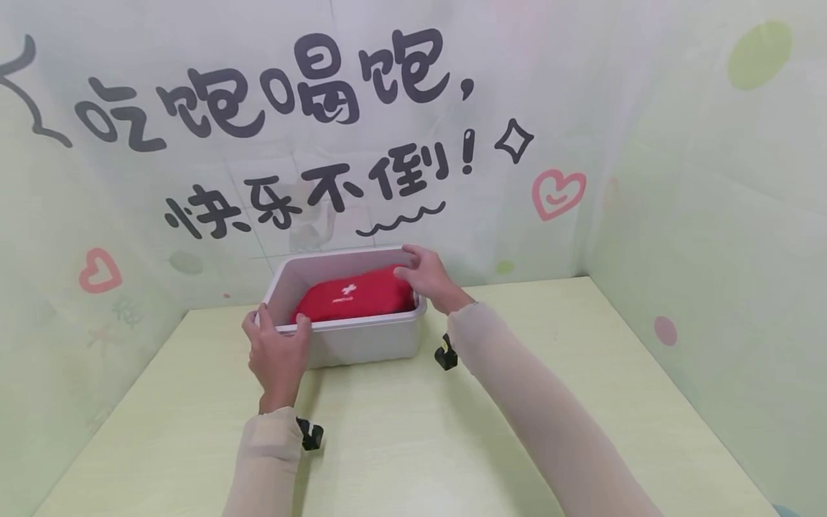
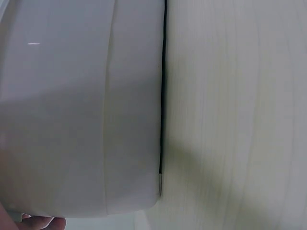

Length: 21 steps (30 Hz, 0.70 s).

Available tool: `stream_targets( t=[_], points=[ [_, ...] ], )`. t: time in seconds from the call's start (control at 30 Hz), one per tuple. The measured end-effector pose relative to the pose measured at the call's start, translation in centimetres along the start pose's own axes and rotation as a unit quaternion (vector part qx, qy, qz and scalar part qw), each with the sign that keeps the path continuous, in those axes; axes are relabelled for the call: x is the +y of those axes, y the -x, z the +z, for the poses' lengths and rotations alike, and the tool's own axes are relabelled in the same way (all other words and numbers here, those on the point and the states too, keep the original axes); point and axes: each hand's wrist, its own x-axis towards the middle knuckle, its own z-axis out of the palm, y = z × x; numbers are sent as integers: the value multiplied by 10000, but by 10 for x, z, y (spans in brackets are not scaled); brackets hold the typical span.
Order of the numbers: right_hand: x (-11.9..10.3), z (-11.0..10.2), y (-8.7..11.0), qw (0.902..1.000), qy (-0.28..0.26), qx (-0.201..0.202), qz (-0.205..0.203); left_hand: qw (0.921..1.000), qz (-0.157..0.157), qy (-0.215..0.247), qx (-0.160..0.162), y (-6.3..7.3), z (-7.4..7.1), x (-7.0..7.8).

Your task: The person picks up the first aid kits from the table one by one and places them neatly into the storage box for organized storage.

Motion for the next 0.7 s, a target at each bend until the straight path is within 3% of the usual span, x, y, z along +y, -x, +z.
stream_targets(
  t=[0.37, 0.7],
  points=[
    [10, -29, 1, 9989, 149, 425, 94, 9999, 30, 0, -106, -5, -2, -2],
    [30, -59, 4, 9970, 594, 501, -66, 9994, -98, -61, -312, -8, -10, -3]
  ],
)
